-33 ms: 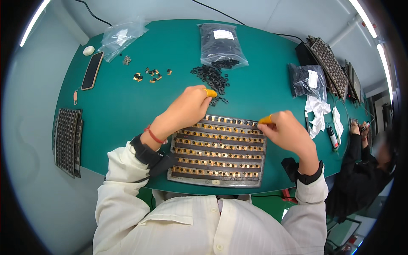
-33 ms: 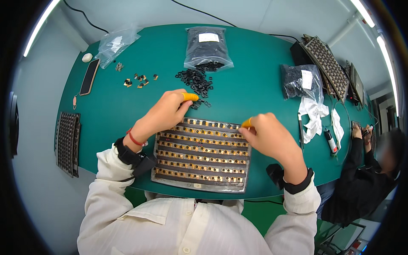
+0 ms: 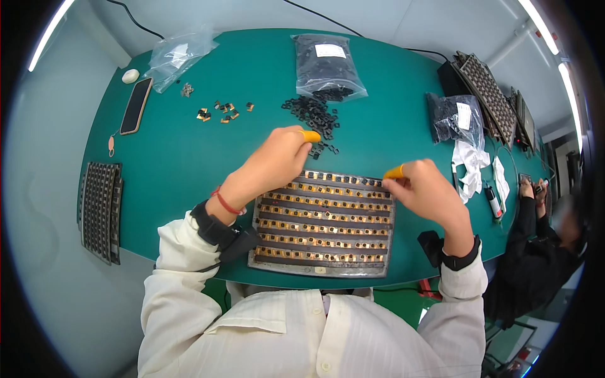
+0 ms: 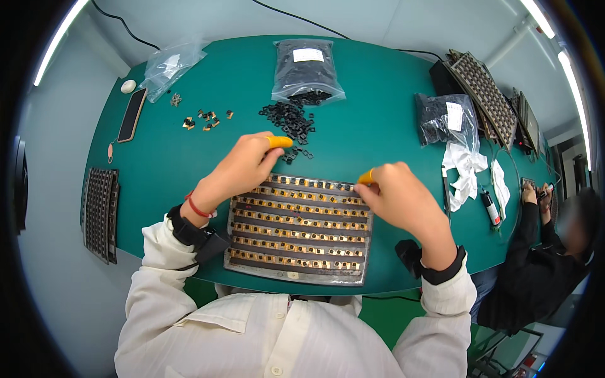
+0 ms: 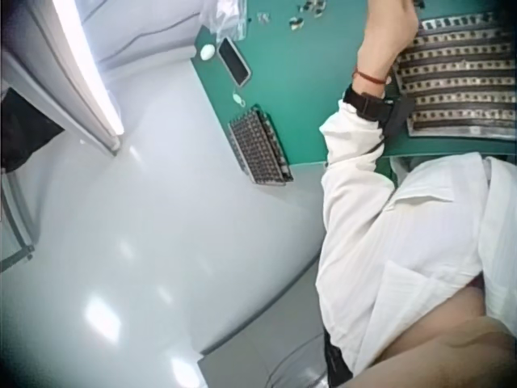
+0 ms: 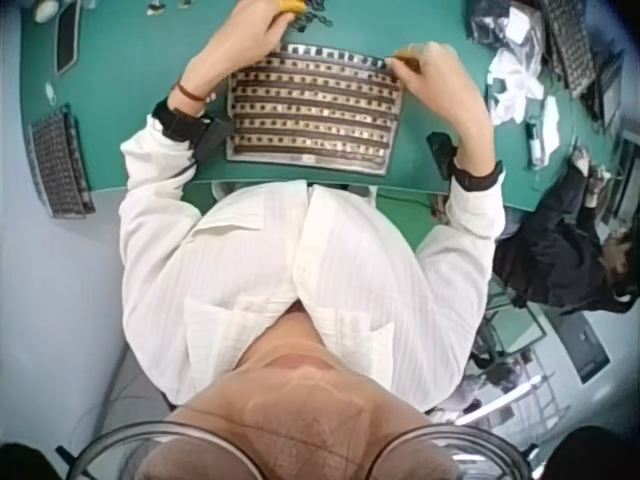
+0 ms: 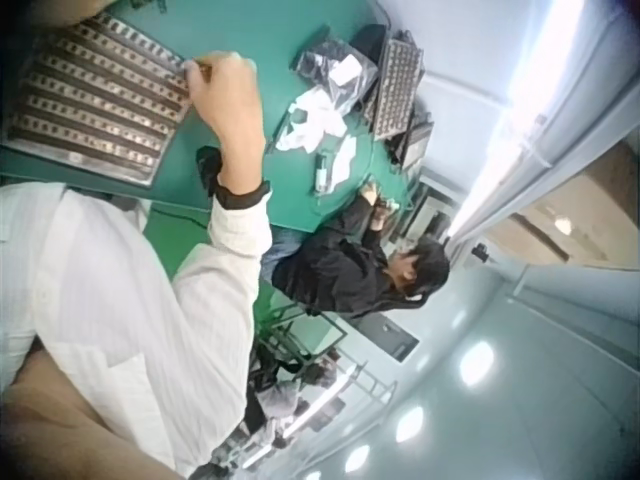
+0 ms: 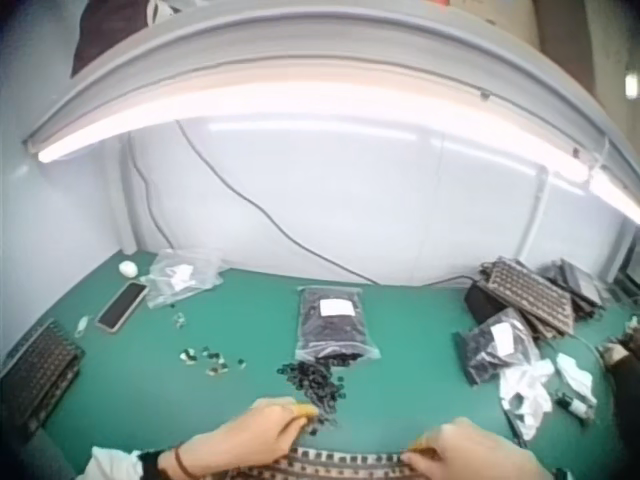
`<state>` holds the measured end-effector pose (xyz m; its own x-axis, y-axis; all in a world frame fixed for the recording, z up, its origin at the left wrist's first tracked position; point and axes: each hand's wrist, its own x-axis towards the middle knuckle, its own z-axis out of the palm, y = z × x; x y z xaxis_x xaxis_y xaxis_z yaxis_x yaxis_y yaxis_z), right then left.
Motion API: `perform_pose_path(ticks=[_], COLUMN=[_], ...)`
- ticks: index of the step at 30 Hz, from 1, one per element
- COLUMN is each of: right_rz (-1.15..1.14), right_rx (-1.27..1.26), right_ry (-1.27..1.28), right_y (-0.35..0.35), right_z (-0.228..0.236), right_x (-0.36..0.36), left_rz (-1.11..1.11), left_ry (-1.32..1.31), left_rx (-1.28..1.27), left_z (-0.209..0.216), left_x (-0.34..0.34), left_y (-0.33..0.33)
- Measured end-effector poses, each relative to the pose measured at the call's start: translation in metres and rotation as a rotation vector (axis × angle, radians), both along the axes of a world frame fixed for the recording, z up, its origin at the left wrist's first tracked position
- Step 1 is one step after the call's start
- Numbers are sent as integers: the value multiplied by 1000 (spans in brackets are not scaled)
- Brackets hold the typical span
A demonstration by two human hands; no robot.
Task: The person uses two yellow-handled tools to press small black components into a grid of slots on a metal tray. The person works systematically across the tray, picking up components from a pile on the table and inserting them into the designated positions.
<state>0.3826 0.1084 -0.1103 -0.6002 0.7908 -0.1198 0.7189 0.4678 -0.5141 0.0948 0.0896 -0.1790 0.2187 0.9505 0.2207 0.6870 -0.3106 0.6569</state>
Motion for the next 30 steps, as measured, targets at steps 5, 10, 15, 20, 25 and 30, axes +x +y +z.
perform_pose_path(ticks=[5,10,15,20,25,30], right_rz=[-26,-5,-29,-86,9,-4], right_rx=[9,-15,-60,-22,-1,57], right_ry=[75,73,46,54,-25,33], right_y=[20,30,39,40,33,31], right_z=[-3,-17,-30,-41,-36,-36], right_x=[-12,-39,-70,-88,-84,-77], left_rz=[47,44,1,55,139,82], left_ry=[-77,14,58,205,217,67], left_rx=[-178,-88,-221,-41,97,-93], left_z=[9,-7,9,12,-5,5], left_x=[-7,-2,1,-2,-17,-15], left_y=[-2,3,6,-4,-2,-7])
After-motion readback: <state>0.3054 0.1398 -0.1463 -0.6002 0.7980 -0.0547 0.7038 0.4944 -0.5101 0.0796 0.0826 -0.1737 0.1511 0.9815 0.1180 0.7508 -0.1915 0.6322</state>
